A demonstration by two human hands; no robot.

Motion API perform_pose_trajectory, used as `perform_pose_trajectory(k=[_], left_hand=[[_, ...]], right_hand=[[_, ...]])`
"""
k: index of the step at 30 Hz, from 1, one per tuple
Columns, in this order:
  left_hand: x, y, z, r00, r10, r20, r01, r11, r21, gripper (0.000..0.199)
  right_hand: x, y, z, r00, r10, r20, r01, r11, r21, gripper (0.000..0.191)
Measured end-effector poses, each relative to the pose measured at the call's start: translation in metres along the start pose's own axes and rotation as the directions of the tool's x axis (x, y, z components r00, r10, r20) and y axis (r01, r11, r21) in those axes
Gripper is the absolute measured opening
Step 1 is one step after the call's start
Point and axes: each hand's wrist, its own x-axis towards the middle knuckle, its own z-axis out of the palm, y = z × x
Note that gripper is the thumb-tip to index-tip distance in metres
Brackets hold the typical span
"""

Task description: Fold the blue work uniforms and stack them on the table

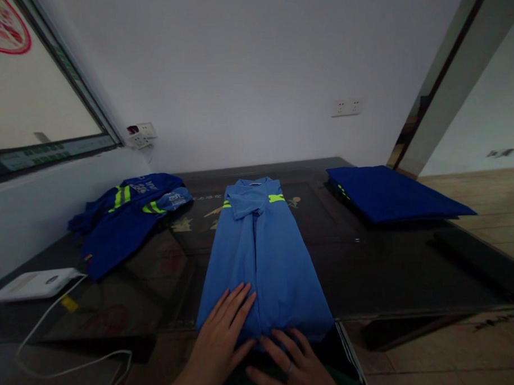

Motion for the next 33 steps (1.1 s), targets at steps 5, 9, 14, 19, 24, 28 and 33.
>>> perform_pose_trajectory(k=[5,9,14,19,24,28,33], left_hand=[[0.002,0.002,0.0,0.997,0.01,0.075,-0.012,1.0,0.028,0.066],[0.0,-0.003,-0.004,0.992,0.045,0.114,-0.042,0.999,-0.031,0.06],[0.02,-0.02,-0.015,0.99,0.018,0.14,0.009,0.981,-0.193,0.041],[0.057,-0.041,-0.013,0.986,-0.114,0.124,0.142,0.959,-0.247,0.043],[0.071,-0.05,0.005,0.968,-0.001,0.251,0.078,0.951,-0.298,0.05],[0.07,-0.045,0.007,0.95,0.07,0.306,0.039,0.941,-0.336,0.064],[0.071,-0.043,-0.003,0.917,0.07,0.392,0.124,0.884,-0.45,0.067]], right_hand=[[-0.015,0.005,0.011,0.999,-0.047,-0.018,0.046,0.999,-0.016,0.021],[-0.007,0.01,0.008,0.992,-0.079,0.097,0.077,0.997,0.03,0.016],[0.027,0.025,-0.008,0.928,-0.233,0.291,0.185,0.965,0.184,0.014],[0.053,0.038,-0.01,0.853,-0.355,0.382,0.251,0.922,0.296,0.013],[0.077,0.051,-0.026,0.786,-0.46,0.414,0.306,0.87,0.386,0.012],[0.102,0.069,-0.054,0.77,-0.467,0.435,0.229,0.839,0.494,0.008],[0.098,0.069,-0.047,0.745,-0.489,0.453,0.193,0.809,0.555,0.009]])
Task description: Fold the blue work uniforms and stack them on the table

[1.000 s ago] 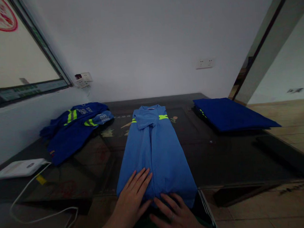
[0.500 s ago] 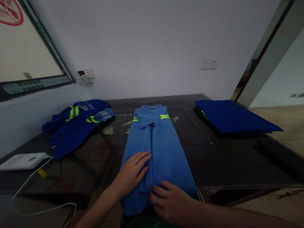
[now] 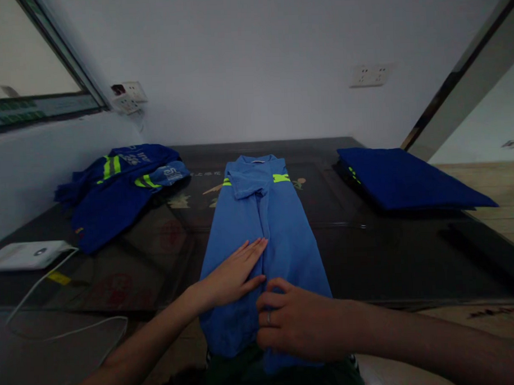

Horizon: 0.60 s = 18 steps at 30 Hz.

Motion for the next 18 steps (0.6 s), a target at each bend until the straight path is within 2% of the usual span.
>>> perform_pose_trajectory(k=[2,4,6,8,11,13,16,18], left_hand=[[0.001,-0.001,-0.013,0.999,-0.034,0.02,0.035,0.997,-0.076,0.059],[0.008,-0.006,-0.032,0.999,-0.047,-0.01,0.045,0.991,-0.127,0.048],[0.024,-0.015,-0.053,0.993,-0.055,-0.107,0.041,0.99,-0.131,0.038],[0.049,-0.03,-0.072,0.969,-0.073,-0.234,0.05,0.994,-0.1,0.033],[0.095,-0.062,-0.084,0.924,-0.091,-0.372,0.104,0.995,0.014,0.032],[0.123,-0.083,-0.081,0.915,-0.084,-0.396,0.147,0.98,0.133,0.04],[0.151,-0.107,-0.068,0.921,-0.082,-0.381,0.196,0.942,0.271,0.052],[0.16,-0.117,-0.057,0.916,-0.094,-0.39,0.221,0.93,0.294,0.053]], right_hand=[[0.001,-0.002,0.018,0.999,-0.027,0.018,0.027,0.999,-0.024,0.006],[0.003,-0.002,0.028,0.998,-0.053,0.016,0.053,0.998,-0.023,0.008],[0.005,0.004,0.023,0.996,-0.086,-0.019,0.087,0.996,0.02,0.01],[0.009,0.02,0.005,0.994,-0.081,-0.076,0.088,0.993,0.084,0.014],[0.012,0.07,-0.026,0.981,0.076,-0.176,-0.043,0.982,0.185,0.014],[0.013,0.115,-0.037,0.939,0.246,-0.242,-0.188,0.953,0.238,0.014],[0.012,0.184,-0.036,0.843,0.448,-0.297,-0.404,0.893,0.198,0.022],[0.012,0.221,-0.029,0.814,0.511,-0.275,-0.506,0.857,0.094,0.028]])
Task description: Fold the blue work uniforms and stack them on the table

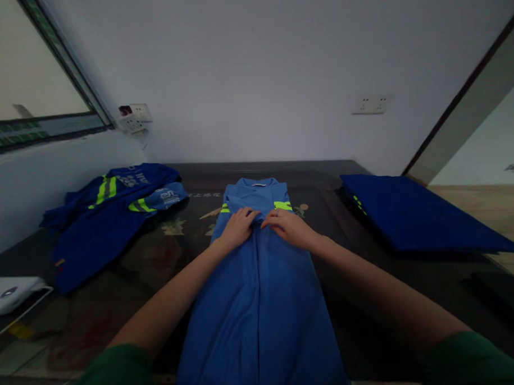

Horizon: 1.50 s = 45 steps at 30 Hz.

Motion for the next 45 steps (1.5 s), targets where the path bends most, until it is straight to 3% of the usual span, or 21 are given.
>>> perform_pose_trajectory(k=[2,4,7,9,16,22,28,31,34,40,45], left_hand=[[0.002,-0.004,0.011,0.999,-0.03,-0.024,0.029,0.999,-0.012,0.049],[0.001,-0.007,0.018,0.997,-0.06,-0.046,0.059,0.997,-0.04,0.041],[0.001,-0.012,0.022,0.995,-0.082,-0.065,0.076,0.994,-0.082,0.031],[0.001,-0.013,0.021,0.993,-0.093,-0.072,0.084,0.989,-0.12,0.025],[0.002,-0.01,0.018,0.99,-0.117,-0.084,0.101,0.979,-0.176,0.018],[0.001,-0.011,0.007,0.998,-0.066,-0.025,0.061,0.984,-0.169,0.024],[0.007,-0.012,-0.012,0.979,0.051,0.198,-0.014,0.983,-0.183,0.017],[0.008,-0.012,-0.016,0.963,0.046,0.266,0.014,0.976,-0.22,0.015],[0.008,-0.012,-0.015,0.964,-0.006,0.267,0.08,0.96,-0.269,0.013],[0.009,-0.014,-0.008,0.963,0.001,0.271,0.1,0.929,-0.357,0.008],[0.011,-0.011,-0.012,0.954,0.005,0.301,0.119,0.912,-0.392,0.018]], right_hand=[[0.015,0.022,0.01,0.998,-0.01,0.063,0.018,0.991,-0.134,0.029],[0.027,0.034,0.019,0.984,-0.095,0.148,0.129,0.962,-0.241,0.024],[0.041,0.042,0.023,0.941,-0.21,0.265,0.294,0.896,-0.332,0.017],[0.049,0.044,0.018,0.92,-0.22,0.325,0.33,0.882,-0.336,0.016],[0.073,0.051,-0.008,0.909,-0.125,0.397,0.173,0.981,-0.087,0.021],[0.069,0.066,0.007,0.929,-0.107,0.353,0.027,0.974,0.223,0.017],[0.057,0.074,0.04,0.976,-0.011,0.218,-0.08,0.911,0.404,0.024],[0.052,0.075,0.057,0.986,0.032,0.164,-0.1,0.898,0.428,0.026],[0.048,0.077,0.068,0.992,0.042,0.117,-0.087,0.908,0.411,0.024],[0.044,0.078,0.068,0.996,0.029,0.082,-0.06,0.916,0.397,0.014],[0.044,0.074,0.068,0.996,0.016,0.082,-0.04,0.953,0.301,0.014]])
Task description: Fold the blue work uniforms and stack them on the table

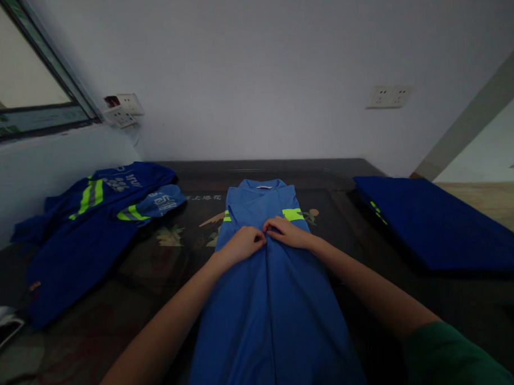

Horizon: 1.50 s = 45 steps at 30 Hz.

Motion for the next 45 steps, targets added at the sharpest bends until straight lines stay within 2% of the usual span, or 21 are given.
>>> perform_pose_trajectory(k=[2,5,7,10,12,14,18,22,26,28,32,36,40,42,45], left_hand=[[0.0,0.003,0.0,0.999,-0.027,-0.019,0.027,1.0,-0.001,0.022],[0.0,0.008,0.005,0.984,-0.086,-0.154,0.088,0.996,0.005,0.023],[0.0,0.011,0.011,0.969,-0.093,-0.231,0.095,0.996,-0.002,0.025],[0.001,0.013,0.019,0.963,-0.076,-0.26,0.078,0.997,-0.004,0.028],[0.002,0.013,0.023,0.96,-0.082,-0.268,0.079,0.997,-0.022,0.024],[0.003,0.011,0.024,0.958,-0.1,-0.267,0.086,0.994,-0.065,0.018],[0.007,0.005,0.026,0.961,-0.144,-0.237,0.09,0.971,-0.223,0.012],[0.012,-0.002,0.028,0.951,-0.226,-0.211,0.125,0.906,-0.405,0.017],[0.015,-0.005,0.028,0.953,-0.277,-0.122,0.182,0.846,-0.501,0.022],[0.015,-0.005,0.029,0.957,-0.26,-0.127,0.175,0.87,-0.46,0.016],[0.012,0.0,0.033,0.956,-0.133,-0.259,0.074,0.971,-0.228,0.021],[0.007,0.003,0.035,0.939,-0.017,-0.342,0.029,0.999,0.031,0.02],[0.006,0.001,0.035,0.914,0.008,-0.406,0.026,0.997,0.078,0.019],[0.006,-0.001,0.036,0.91,0.076,-0.408,-0.036,0.994,0.103,0.025],[0.008,-0.003,0.039,0.919,0.179,-0.352,-0.138,0.981,0.138,0.026]], right_hand=[[0.0,0.0,0.0,0.999,-0.033,-0.01,0.033,0.999,-0.009,0.013],[-0.001,0.007,-0.006,0.995,-0.042,-0.088,0.045,0.998,0.04,0.013],[-0.001,0.016,-0.014,0.98,0.032,-0.198,-0.017,0.997,0.076,0.012],[-0.002,0.034,-0.028,0.928,0.184,-0.324,-0.157,0.982,0.107,0.014],[-0.002,0.044,-0.034,0.928,0.202,-0.311,-0.192,0.979,0.063,0.016],[-0.002,0.052,-0.036,0.956,0.167,-0.241,-0.179,0.983,-0.03,0.017],[0.001,0.063,-0.03,0.976,0.174,-0.135,-0.196,0.964,-0.178,0.026],[0.004,0.074,-0.022,0.967,0.229,-0.115,-0.251,0.936,-0.246,0.039],[0.001,0.077,-0.017,0.966,0.233,-0.114,-0.258,0.909,-0.327,0.045],[0.001,0.076,-0.018,0.964,0.24,-0.118,-0.266,0.9,-0.346,0.044],[0.014,0.08,-0.029,0.948,0.27,-0.169,-0.312,0.896,-0.316,0.038],[0.041,0.097,-0.046,0.872,0.372,-0.318,-0.472,0.811,-0.345,0.036],[0.06,0.121,-0.061,0.82,0.442,-0.363,-0.562,0.739,-0.37,0.033],[0.064,0.132,-0.066,0.805,0.474,-0.357,-0.589,0.708,-0.388,0.029],[0.067,0.144,-0.072,0.797,0.509,-0.326,-0.604,0.671,-0.43,0.024]])
